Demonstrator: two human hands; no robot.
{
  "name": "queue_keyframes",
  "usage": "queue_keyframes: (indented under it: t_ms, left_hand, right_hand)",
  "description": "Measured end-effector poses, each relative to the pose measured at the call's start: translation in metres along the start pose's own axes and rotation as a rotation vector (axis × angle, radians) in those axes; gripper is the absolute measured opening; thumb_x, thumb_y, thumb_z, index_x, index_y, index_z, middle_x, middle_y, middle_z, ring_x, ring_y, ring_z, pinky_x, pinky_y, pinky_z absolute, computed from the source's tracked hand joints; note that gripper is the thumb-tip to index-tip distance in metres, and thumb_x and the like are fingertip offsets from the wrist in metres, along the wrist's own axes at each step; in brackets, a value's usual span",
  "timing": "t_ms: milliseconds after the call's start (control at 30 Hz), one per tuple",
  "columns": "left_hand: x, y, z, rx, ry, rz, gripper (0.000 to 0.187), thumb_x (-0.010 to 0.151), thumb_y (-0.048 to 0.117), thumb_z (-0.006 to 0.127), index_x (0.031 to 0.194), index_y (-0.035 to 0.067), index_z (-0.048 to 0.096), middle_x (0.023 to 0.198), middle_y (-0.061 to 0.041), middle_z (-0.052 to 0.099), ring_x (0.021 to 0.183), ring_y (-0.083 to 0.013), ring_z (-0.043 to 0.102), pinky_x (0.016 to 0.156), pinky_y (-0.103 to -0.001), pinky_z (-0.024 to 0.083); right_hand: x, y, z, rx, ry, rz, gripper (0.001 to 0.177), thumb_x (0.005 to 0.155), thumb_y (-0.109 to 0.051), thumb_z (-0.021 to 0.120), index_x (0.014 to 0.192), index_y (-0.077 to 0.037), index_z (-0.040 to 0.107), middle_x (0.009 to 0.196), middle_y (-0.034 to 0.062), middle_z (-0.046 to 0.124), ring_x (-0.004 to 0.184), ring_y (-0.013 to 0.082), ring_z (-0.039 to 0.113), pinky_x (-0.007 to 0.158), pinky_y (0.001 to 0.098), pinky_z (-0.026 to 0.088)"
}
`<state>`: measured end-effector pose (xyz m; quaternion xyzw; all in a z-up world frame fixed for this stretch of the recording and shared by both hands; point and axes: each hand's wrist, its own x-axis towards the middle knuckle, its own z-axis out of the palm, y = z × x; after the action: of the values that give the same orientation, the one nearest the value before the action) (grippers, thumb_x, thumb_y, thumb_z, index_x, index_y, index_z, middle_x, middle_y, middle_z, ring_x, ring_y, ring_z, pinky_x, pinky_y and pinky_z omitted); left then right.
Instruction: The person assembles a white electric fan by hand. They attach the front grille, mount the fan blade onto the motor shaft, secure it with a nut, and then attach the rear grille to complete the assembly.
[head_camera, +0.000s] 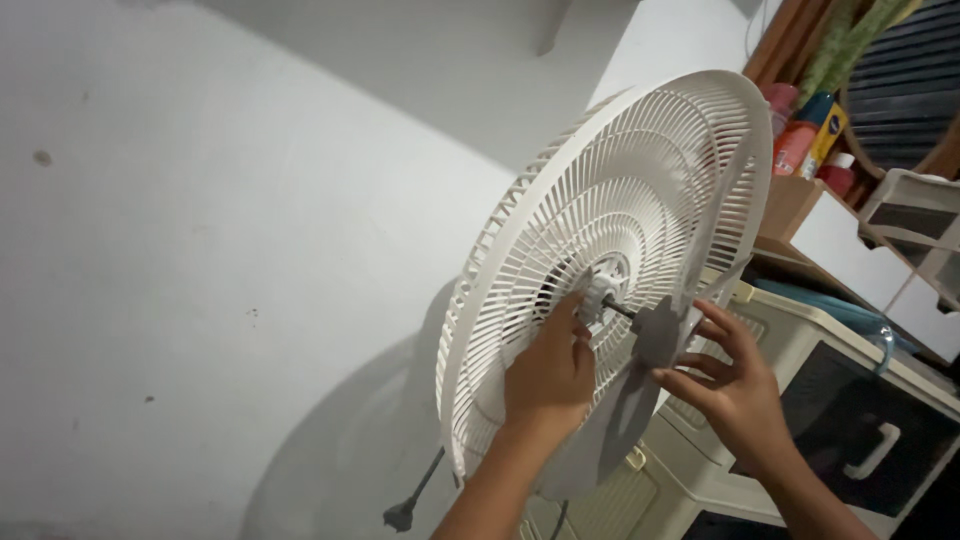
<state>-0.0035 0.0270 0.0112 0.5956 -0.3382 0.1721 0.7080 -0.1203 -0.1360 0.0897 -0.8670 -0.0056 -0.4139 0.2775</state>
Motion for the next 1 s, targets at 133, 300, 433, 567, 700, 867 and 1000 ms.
queue_keyframes:
  t_ms: [133, 300, 433, 567, 700, 867, 1000]
  left_hand:
    - [-0.006, 0.006, -0.011, -0.086, 0.040, 0.032, 0.035, 0.096, 0.033, 0.056, 0.127, 0.020, 0.066, 0.113, -0.004, 0.073, 0.098, -0.0261, 0.074, 0.086, -0.040, 0.056]
    - [-0.012, 0.011, -0.019, 0.032, -0.103, -0.070, 0.034, 0.088, 0.041, 0.065, 0.114, 0.020, 0.072, 0.106, -0.003, 0.075, 0.092, -0.0254, 0.073, 0.081, -0.038, 0.056]
    - [-0.008, 0.010, -0.018, 0.035, -0.054, -0.022, 0.036, 0.090, 0.035, 0.059, 0.123, 0.025, 0.070, 0.105, -0.005, 0.074, 0.094, -0.0265, 0.072, 0.082, -0.039, 0.055]
    - [-0.001, -0.002, -0.009, -0.002, -0.038, -0.041, 0.035, 0.090, 0.035, 0.059, 0.123, 0.027, 0.070, 0.108, -0.004, 0.074, 0.098, -0.0256, 0.072, 0.084, -0.038, 0.055]
    - [0.006, -0.017, 0.001, -0.091, -0.013, -0.060, 0.033, 0.092, 0.036, 0.060, 0.121, 0.028, 0.072, 0.116, -0.003, 0.074, 0.101, -0.0246, 0.072, 0.085, -0.038, 0.056]
    - [0.023, -0.031, -0.001, -0.355, -0.062, -0.085, 0.035, 0.089, 0.024, 0.059, 0.120, 0.021, 0.076, 0.106, -0.002, 0.080, 0.088, -0.0150, 0.075, 0.072, -0.034, 0.059]
    - [0.018, -0.022, -0.019, -0.441, -0.037, -0.250, 0.032, 0.087, 0.023, 0.069, 0.117, 0.017, 0.077, 0.093, 0.001, 0.072, 0.069, -0.0164, 0.063, 0.065, -0.030, 0.052]
  right_hand:
    - [0.001, -0.001, -0.001, 0.055, -0.004, 0.036, 0.093, 0.067, -0.007, 0.082, 0.151, -0.018, 0.044, 0.131, 0.0206, 0.054, 0.111, 0.0331, 0.069, 0.085, 0.0441, 0.064]
    - [0.002, 0.002, 0.000, 0.061, 0.021, 0.075, 0.094, 0.067, -0.008, 0.082, 0.152, -0.020, 0.043, 0.136, 0.0204, 0.053, 0.115, 0.0346, 0.067, 0.086, 0.0457, 0.060]
    - [0.002, 0.002, 0.001, 0.073, 0.015, 0.044, 0.095, 0.065, -0.011, 0.083, 0.152, -0.020, 0.045, 0.135, 0.0210, 0.055, 0.113, 0.0360, 0.068, 0.084, 0.0459, 0.060]
    - [0.003, -0.003, 0.001, -0.039, 0.050, 0.096, 0.094, 0.066, -0.013, 0.084, 0.151, -0.020, 0.047, 0.135, 0.0191, 0.056, 0.110, 0.0341, 0.070, 0.084, 0.0436, 0.063]
    - [0.002, -0.011, 0.004, -0.066, 0.064, 0.068, 0.090, 0.068, -0.015, 0.085, 0.151, -0.018, 0.049, 0.129, 0.0181, 0.058, 0.106, 0.0305, 0.073, 0.081, 0.0396, 0.064]
    - [0.003, -0.014, 0.011, -0.099, 0.074, 0.036, 0.088, 0.068, -0.016, 0.086, 0.149, -0.016, 0.050, 0.118, 0.0157, 0.063, 0.100, 0.0277, 0.074, 0.075, 0.0362, 0.064]
    - [0.004, -0.008, 0.018, -0.041, 0.080, -0.006, 0.088, 0.070, -0.016, 0.085, 0.149, -0.012, 0.048, 0.115, 0.0176, 0.062, 0.100, 0.0273, 0.074, 0.075, 0.0352, 0.065]
